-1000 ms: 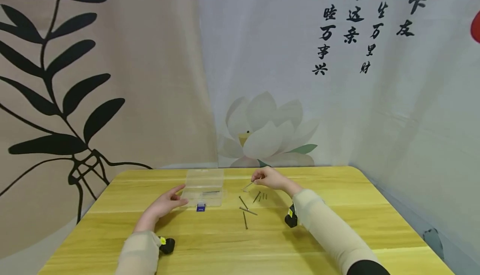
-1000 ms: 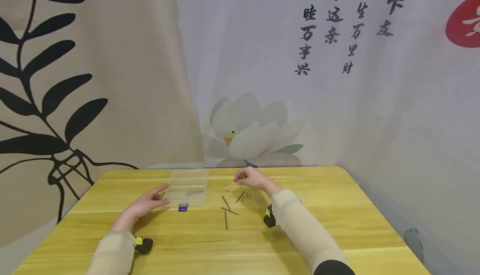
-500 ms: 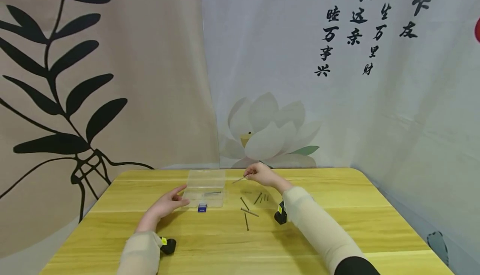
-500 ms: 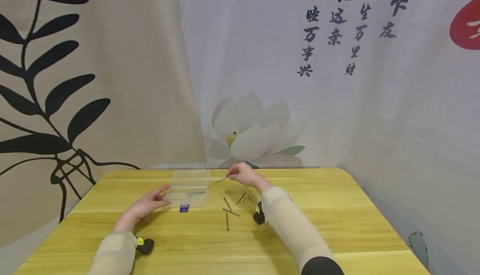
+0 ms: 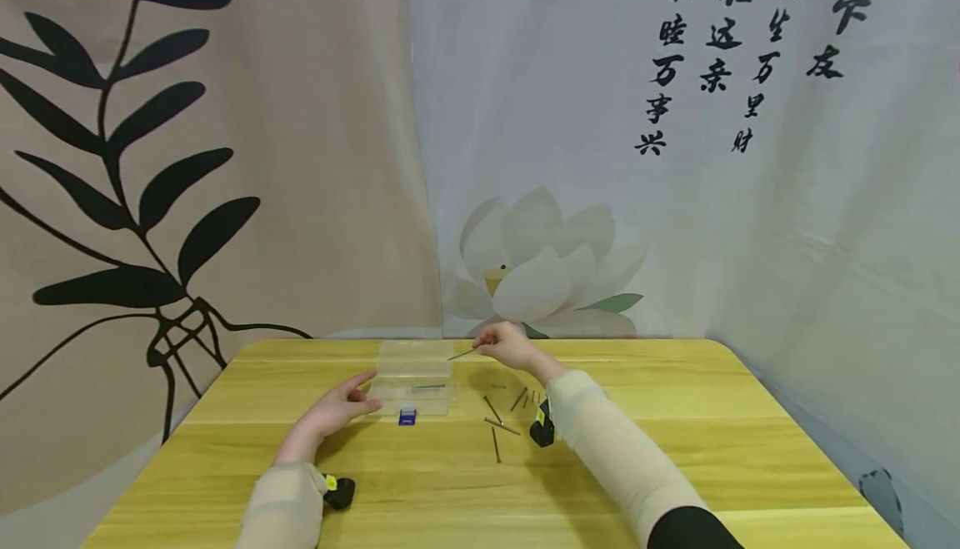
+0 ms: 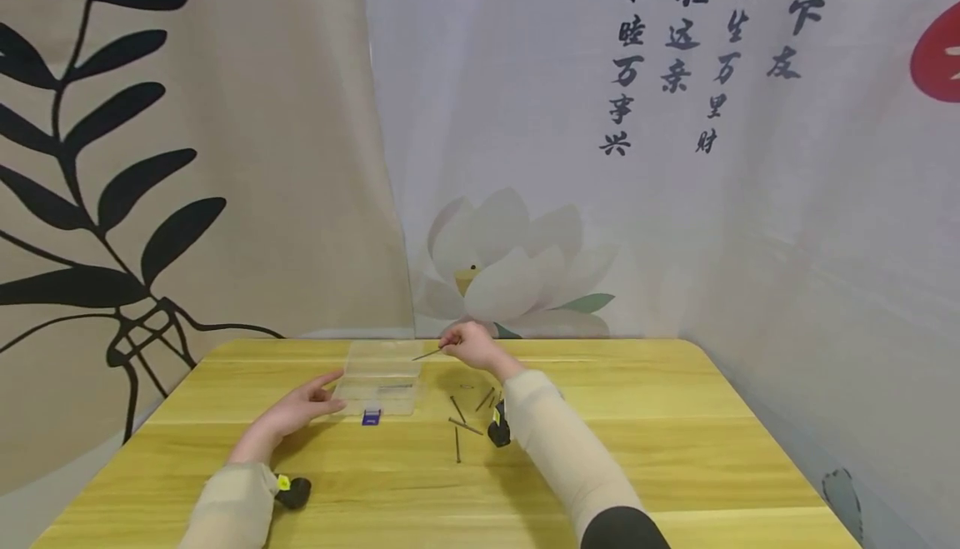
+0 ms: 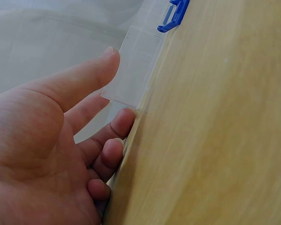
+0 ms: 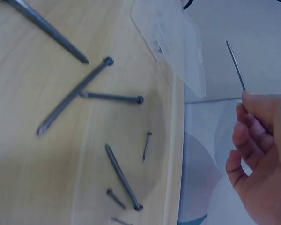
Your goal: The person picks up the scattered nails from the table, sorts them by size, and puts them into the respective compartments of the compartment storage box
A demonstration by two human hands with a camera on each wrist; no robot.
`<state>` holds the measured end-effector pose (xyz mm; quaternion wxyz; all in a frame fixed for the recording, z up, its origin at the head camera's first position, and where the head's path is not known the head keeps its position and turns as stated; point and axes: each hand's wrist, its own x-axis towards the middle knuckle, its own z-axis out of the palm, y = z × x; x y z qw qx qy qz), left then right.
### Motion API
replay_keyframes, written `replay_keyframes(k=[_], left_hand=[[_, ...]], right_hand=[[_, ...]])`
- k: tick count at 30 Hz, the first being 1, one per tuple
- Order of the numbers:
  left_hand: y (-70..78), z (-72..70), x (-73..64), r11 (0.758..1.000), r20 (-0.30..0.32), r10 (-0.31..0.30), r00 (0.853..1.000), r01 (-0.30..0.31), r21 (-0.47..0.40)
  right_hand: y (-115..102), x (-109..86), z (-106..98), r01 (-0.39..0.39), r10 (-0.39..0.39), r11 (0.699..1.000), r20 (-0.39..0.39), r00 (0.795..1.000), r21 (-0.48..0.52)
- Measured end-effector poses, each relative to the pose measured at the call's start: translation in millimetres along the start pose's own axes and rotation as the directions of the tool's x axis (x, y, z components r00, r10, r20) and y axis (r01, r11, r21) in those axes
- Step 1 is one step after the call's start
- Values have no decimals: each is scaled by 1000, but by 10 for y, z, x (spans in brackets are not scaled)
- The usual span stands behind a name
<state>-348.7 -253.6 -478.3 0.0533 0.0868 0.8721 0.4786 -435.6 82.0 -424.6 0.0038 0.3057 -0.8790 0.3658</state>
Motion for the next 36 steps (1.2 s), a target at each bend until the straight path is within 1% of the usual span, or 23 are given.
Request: replay_keyframes(k=[1, 8, 13, 17, 22, 26, 31, 36], left_hand=[[-3, 1, -1, 1000, -4, -6, 1000, 6, -5], [-5, -2, -1, 1000, -10, 0, 1000, 0, 8], [-22, 6, -4, 1000, -14, -10, 1000, 10, 6], [2, 7, -16, 1000, -10, -7, 1000, 7, 4], [4, 2, 12, 1000, -9, -9, 1000, 9, 11], [-11, 4, 41, 1000, -8, -1, 1000, 1, 18], [-30, 2, 55, 1000, -3, -7, 1000, 7, 9], [-37, -3, 58, 1000, -8, -12, 1000, 12, 8]], right_hand=[[-5, 16, 22, 0, 0, 1000, -1, 1000, -1], [-99, 89, 161, -14, 14, 1000, -1, 1000, -21], [-166, 125, 266, -9, 8, 998, -9, 1000, -64], [-196, 161, 340, -1, 0, 996, -13, 1000, -94], [-249, 176, 400, -9, 8, 995, -7, 1000, -104], [-259, 171, 449, -14, 14, 993, -1, 1000, -116], [-247, 176, 528, -20, 22, 993, 20, 1000, -114], [-246, 197, 595, 1, 5, 987, 36, 999, -163]])
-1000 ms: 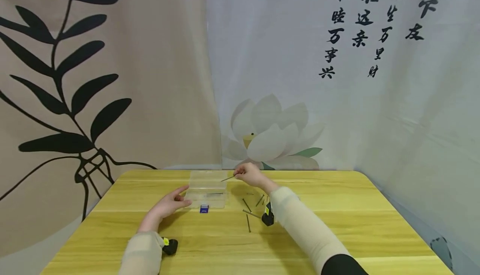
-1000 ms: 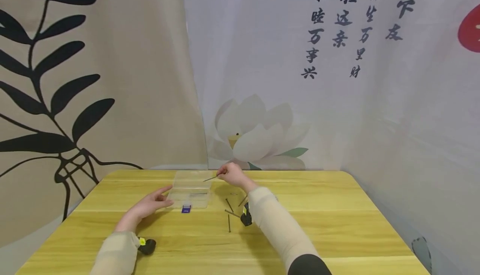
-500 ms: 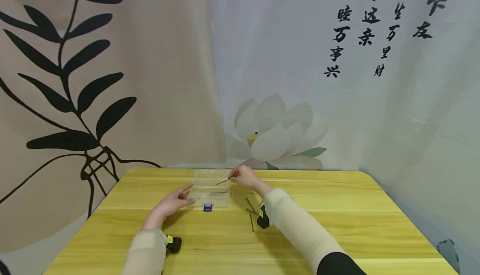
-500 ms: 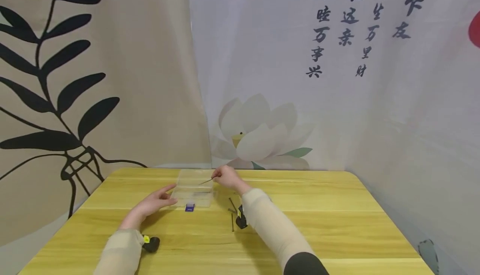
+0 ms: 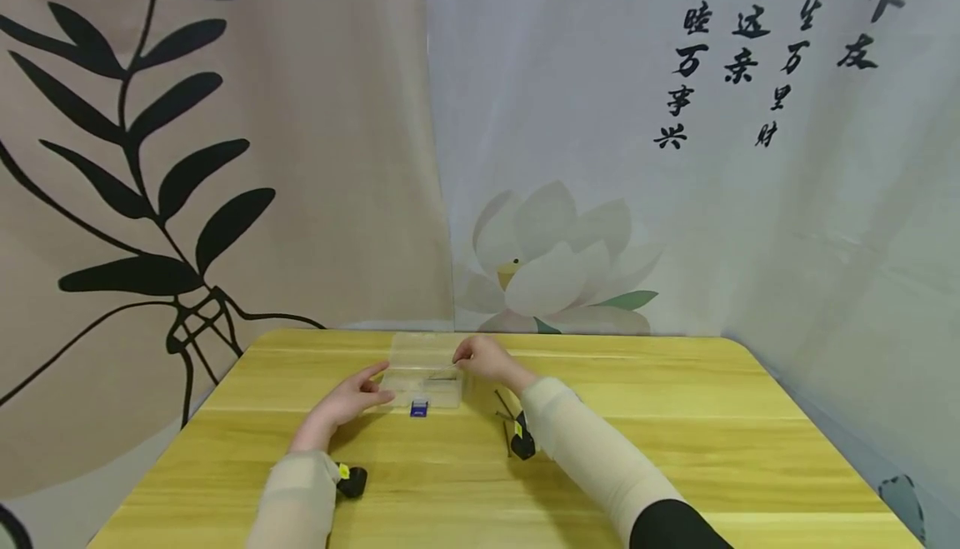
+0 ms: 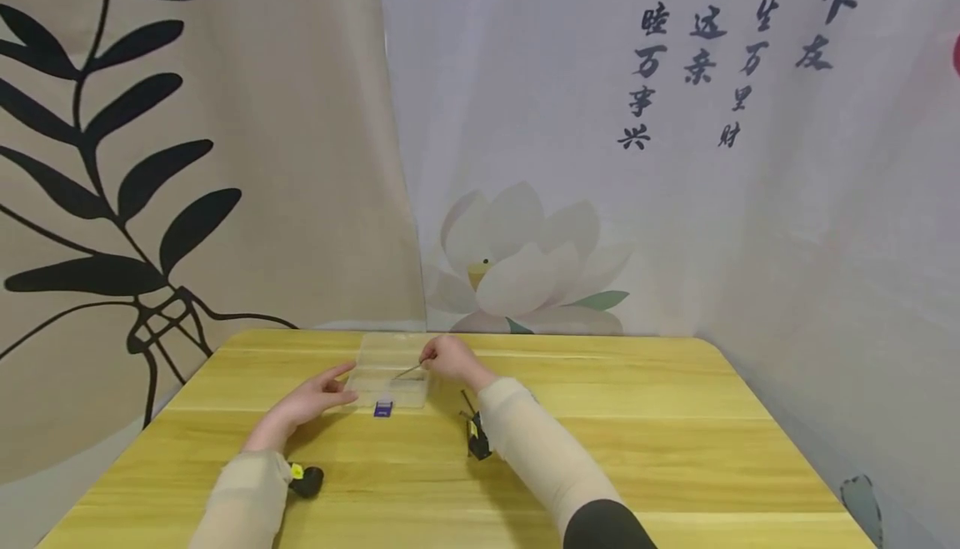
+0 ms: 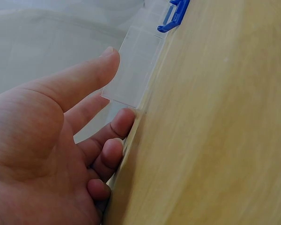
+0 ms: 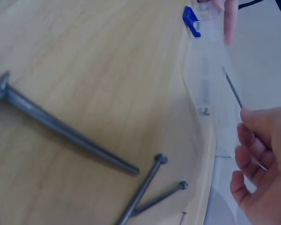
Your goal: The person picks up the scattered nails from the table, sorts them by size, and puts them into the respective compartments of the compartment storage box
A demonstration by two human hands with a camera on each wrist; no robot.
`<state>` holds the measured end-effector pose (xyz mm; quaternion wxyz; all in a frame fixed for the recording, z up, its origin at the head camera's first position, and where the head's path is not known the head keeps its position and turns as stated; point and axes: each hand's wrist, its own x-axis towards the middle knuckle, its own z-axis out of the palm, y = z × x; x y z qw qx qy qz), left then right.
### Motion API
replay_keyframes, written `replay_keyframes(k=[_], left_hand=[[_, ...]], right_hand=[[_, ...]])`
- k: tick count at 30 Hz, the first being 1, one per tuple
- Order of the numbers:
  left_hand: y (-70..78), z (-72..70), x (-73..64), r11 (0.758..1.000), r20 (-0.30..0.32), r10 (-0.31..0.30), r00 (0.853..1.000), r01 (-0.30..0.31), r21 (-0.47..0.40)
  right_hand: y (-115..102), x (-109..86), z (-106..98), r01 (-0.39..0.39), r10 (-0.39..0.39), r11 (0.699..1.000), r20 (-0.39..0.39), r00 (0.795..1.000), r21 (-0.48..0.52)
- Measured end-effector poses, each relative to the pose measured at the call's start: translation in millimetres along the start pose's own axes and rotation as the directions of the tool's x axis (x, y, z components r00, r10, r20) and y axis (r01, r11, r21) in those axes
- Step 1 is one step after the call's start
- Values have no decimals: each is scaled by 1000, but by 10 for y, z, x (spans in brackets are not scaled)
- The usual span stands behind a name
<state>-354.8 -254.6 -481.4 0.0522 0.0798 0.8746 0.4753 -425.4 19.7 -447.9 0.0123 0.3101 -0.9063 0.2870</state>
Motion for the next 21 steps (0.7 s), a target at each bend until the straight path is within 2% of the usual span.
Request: replay_keyframes(k=[12, 21], left_hand=[[27, -4, -22, 1000, 1, 2, 1000, -2, 5], [20, -10, -13, 1000, -1, -6, 1000, 6, 2]], right_hand=[[-25, 14, 67, -4, 5, 1000, 38, 999, -27], [-16, 7, 35, -10, 9, 1000, 67, 998, 15]])
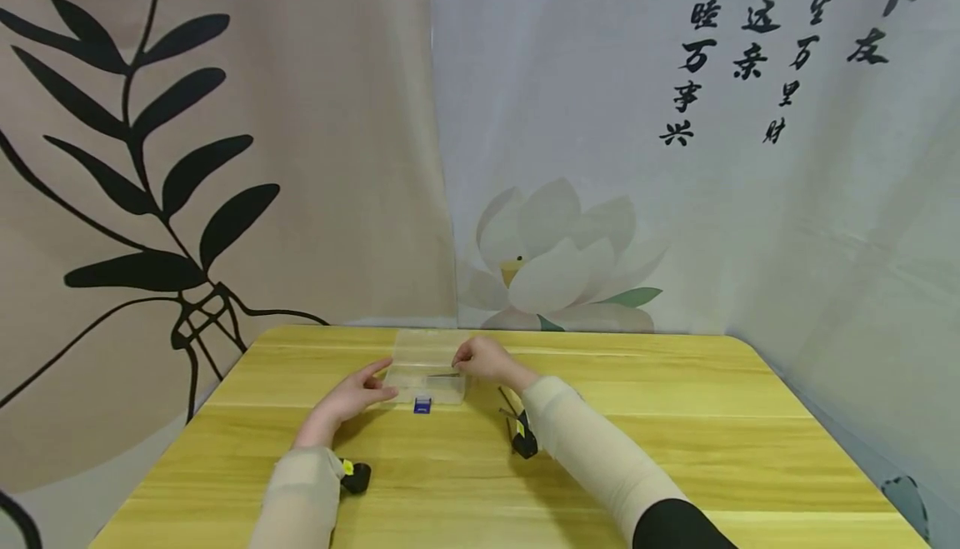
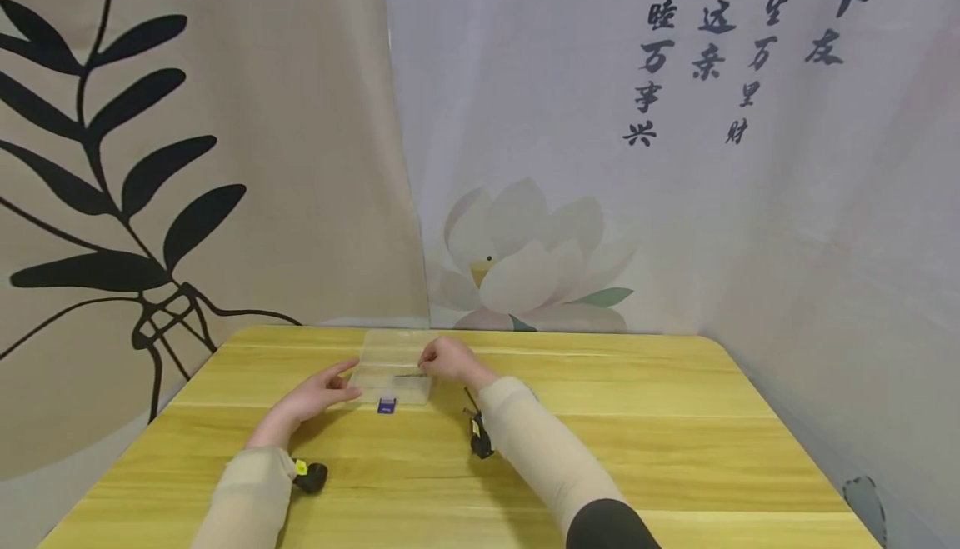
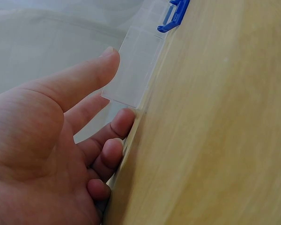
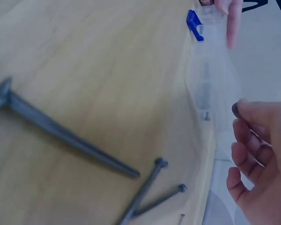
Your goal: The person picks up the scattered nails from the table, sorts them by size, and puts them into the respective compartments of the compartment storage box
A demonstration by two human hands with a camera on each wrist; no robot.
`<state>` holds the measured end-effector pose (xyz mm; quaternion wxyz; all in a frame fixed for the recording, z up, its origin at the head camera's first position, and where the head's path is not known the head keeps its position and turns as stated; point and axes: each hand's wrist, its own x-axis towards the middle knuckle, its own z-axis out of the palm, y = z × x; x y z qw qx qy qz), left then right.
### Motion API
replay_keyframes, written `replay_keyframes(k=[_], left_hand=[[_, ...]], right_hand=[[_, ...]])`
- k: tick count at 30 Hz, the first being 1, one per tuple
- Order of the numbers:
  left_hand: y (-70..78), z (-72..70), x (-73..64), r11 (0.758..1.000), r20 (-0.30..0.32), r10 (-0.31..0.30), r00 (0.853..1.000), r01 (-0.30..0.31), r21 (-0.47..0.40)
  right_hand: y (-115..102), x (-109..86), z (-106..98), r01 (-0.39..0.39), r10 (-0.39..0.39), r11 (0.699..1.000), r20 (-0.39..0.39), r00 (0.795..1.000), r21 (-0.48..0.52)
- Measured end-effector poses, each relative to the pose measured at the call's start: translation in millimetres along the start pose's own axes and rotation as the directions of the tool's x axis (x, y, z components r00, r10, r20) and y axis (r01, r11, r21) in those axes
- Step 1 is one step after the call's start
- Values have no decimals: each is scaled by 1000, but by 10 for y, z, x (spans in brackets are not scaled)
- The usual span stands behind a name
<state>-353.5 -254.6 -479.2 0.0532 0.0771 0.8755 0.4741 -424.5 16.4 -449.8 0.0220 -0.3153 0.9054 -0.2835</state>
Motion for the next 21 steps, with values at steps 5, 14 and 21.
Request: replay_keyframes(k=[5, 14, 21], left_hand=[[55, 9, 5, 1000, 7, 7, 1000, -7, 3], [52, 8, -12, 1000, 26, 2, 1000, -2, 4], [11, 5, -15, 1000, 20, -2, 1000, 2, 8]], right_hand=[[69, -101, -153, -5, 6, 1000, -22, 1000, 29], [332, -365, -442, -17, 23, 994, -65, 998, 104], [548, -615, -605, -87, 104, 981, -93, 990, 171]])
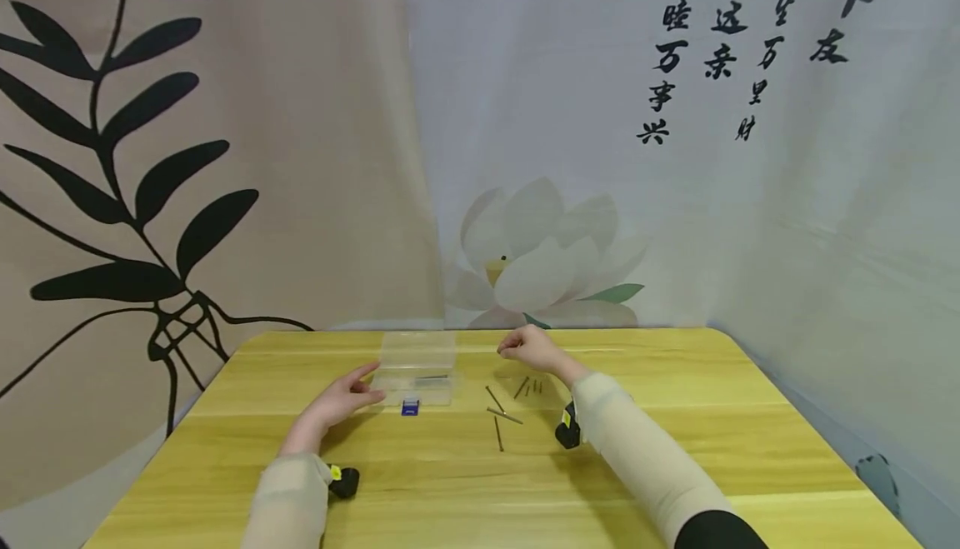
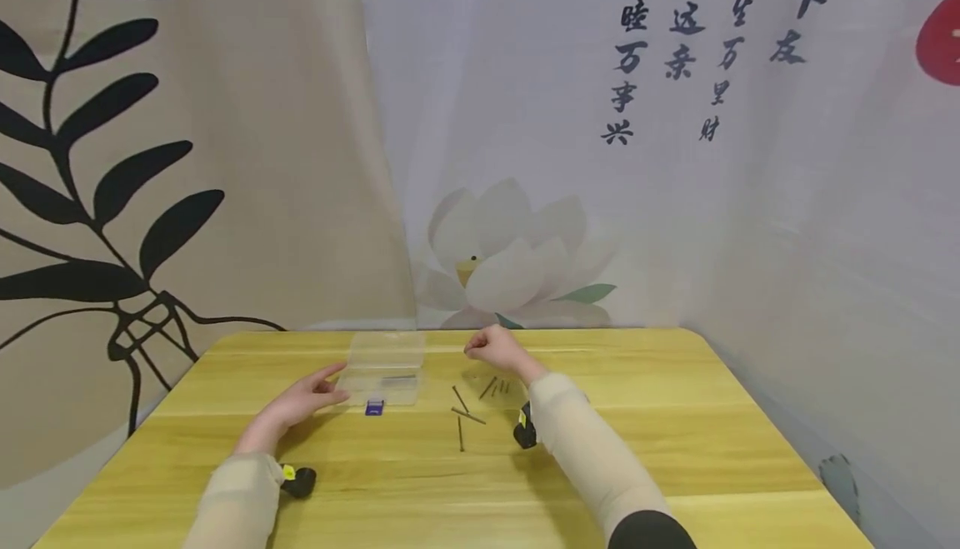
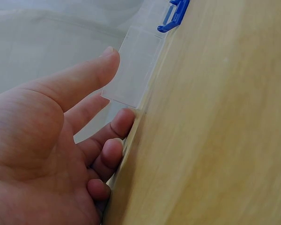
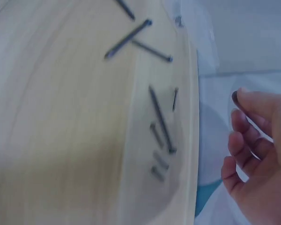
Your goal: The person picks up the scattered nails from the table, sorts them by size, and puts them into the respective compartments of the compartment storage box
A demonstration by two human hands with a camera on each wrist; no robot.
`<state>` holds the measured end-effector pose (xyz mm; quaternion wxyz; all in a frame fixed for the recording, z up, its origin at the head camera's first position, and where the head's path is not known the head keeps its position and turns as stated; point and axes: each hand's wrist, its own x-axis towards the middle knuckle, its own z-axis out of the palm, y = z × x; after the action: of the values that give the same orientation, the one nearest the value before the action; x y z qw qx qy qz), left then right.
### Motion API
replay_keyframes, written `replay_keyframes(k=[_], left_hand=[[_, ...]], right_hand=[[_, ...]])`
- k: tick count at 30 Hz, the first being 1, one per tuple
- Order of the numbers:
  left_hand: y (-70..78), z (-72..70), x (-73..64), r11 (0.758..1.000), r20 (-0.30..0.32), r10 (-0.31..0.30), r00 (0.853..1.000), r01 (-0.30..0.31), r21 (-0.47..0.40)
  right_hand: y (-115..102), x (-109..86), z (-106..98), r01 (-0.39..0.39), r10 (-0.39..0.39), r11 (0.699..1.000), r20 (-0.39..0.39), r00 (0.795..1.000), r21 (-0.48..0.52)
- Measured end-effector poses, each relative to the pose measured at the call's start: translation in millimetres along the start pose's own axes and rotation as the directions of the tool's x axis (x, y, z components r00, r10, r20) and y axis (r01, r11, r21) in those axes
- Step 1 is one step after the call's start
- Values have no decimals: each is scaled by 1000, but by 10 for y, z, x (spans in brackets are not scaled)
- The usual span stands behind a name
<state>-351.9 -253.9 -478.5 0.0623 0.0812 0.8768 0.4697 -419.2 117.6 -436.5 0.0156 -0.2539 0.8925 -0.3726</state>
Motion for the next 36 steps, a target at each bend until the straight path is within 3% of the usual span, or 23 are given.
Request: replay_keyframes(k=[12, 22, 36], left_hand=[[-53, -20, -36, 1000, -6, -6, 1000, 6, -7], [-52, -8, -43, 1000, -3, 0, 1000, 0, -17], [-27, -9, 10, 1000, 1, 4, 1000, -4, -27]], right_hand=[[356, -196, -105, -40, 42, 999, -48, 998, 30], [501, -260, -64, -78, 76, 992, 20, 997, 95], [594, -230, -34, -22, 22, 1000, 63, 998, 7]])
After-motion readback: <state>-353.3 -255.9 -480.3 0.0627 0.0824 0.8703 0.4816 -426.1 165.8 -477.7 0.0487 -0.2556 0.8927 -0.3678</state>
